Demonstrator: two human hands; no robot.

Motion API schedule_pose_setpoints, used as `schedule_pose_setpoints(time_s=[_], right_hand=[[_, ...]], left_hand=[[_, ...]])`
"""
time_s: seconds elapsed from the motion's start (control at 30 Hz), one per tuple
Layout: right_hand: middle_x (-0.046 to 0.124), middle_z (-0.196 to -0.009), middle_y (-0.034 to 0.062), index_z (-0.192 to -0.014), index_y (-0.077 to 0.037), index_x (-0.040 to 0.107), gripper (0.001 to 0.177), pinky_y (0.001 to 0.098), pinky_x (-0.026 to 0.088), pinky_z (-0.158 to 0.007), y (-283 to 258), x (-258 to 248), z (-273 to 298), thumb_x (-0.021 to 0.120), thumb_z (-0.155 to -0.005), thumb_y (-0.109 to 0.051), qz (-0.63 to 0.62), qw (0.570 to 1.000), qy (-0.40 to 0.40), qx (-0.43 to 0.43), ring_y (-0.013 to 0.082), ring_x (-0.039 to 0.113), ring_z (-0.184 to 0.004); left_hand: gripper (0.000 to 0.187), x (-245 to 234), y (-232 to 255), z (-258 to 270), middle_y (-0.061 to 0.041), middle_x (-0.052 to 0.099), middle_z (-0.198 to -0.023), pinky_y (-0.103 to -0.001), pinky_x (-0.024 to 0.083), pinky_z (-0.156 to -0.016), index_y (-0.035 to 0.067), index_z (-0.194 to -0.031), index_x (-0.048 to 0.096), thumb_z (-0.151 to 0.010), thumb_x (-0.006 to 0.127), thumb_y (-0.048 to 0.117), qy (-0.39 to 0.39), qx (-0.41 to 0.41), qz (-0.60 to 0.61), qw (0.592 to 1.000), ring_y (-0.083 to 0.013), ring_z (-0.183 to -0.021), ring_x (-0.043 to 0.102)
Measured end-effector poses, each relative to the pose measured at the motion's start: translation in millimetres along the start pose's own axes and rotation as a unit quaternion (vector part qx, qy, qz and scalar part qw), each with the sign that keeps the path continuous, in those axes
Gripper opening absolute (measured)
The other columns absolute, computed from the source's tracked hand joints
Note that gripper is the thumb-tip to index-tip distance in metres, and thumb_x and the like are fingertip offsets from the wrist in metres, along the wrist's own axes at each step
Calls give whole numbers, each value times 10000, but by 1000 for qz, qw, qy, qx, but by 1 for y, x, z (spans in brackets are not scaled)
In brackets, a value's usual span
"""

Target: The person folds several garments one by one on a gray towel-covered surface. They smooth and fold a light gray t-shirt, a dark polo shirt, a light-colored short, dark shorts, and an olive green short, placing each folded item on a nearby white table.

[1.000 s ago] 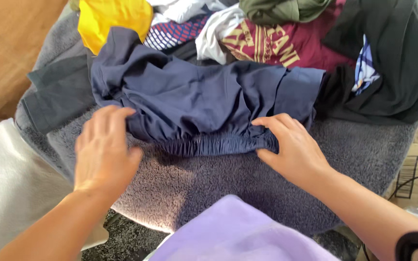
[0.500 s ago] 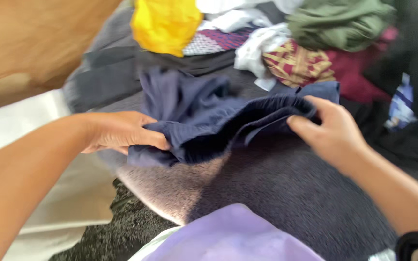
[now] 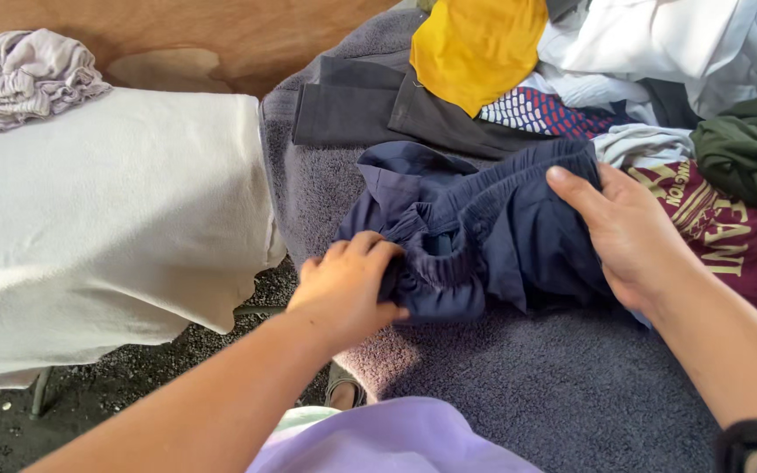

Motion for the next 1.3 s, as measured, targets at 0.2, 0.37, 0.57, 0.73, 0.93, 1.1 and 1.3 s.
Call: schedule_pose_setpoints(time_s=[0.2, 0.37, 0.57, 0.73, 0.93, 1.1, 1.3], right_hand=[[735, -1162, 56, -1189, -62, 658, 336, 388, 553, -962, -35, 7, 18, 629, -958, -304, -122, 988, -66, 66, 174, 708, -1058], [719, -1206, 70, -1221, -61, 656, 394, 419, 537, -1013, -30, -7, 22, 710, -918, -307, -183, 976, -88, 80, 200, 684, -1111], [737, -1197, 84, -1251, -29, 663, 452, 399, 537, -982, -12, -23, 9, 733, -818, -136, 98, 991, -73, 49, 200, 684, -1077], [722, -1182, 128, -1284, 67, 645, 390, 376, 559, -936, -35, -50, 1, 656, -954, -139, 168, 982, 69, -59, 199, 684, -991], [822, -1196, 194, -1254, 64, 676, 404, 443, 564, -931, -30, -71, -12, 737, -881, -80, 216, 952, -164, 142, 266, 743, -1007], [747, -1199, 148, -1246, 25, 641, 419, 432, 537, -1011, -26, -100, 6, 630, -880, -178, 49, 988, -59, 131, 237, 714, -1078], [773, -1209, 180, -1241, 93, 678, 377, 442, 518, -1009, -34, -64, 20, 696, -933, -124, 86, 977, -175, 89, 254, 720, -1101]], left_hand=[[811, -13, 12, -18, 51, 260, -1649, -724, 119, -1182, 222, -1561, 347, -948, 505, 730, -63, -158, 68, 983, -220, -1514, 255], [688, 5, 11, -30, 67, 388, -1538, -723, 209, -1105, 305, -1505, 450, -865, 628, 484, 52, -147, 39, 987, -209, -1400, 382], [423, -39, -27, -22, -102, 775, -1077, -387, 522, -918, 114, -1195, 701, -921, 572, 411, 249, -75, 397, 880, -275, -1030, 740], [476, -94, -20, -19, -199, 730, -1143, -420, 506, -964, -6, -1241, 632, -1047, 574, 425, 419, 56, 285, 860, -341, -1096, 680], [685, -115, -16, -14, -85, 756, -1200, -403, 541, -977, 61, -1277, 669, -756, 859, 464, 6, 73, 388, 919, -229, -1124, 712], [678, -127, -18, -4, -123, 786, -1211, -462, 540, -978, 67, -1252, 697, -748, 891, 476, -239, 6, 497, 834, -253, -1119, 740], [671, -94, -10, -18, -105, 779, -1256, -376, 534, -1014, 55, -1306, 742, -782, 836, 464, -264, -15, 245, 933, -217, -1111, 772]])
Point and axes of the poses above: each hand's wrist, its own z-axis away from the middle knuckle, its own x-axis out of the palm, y = z × x, the point moved 3 cm from there along -z, towards the middle knuckle
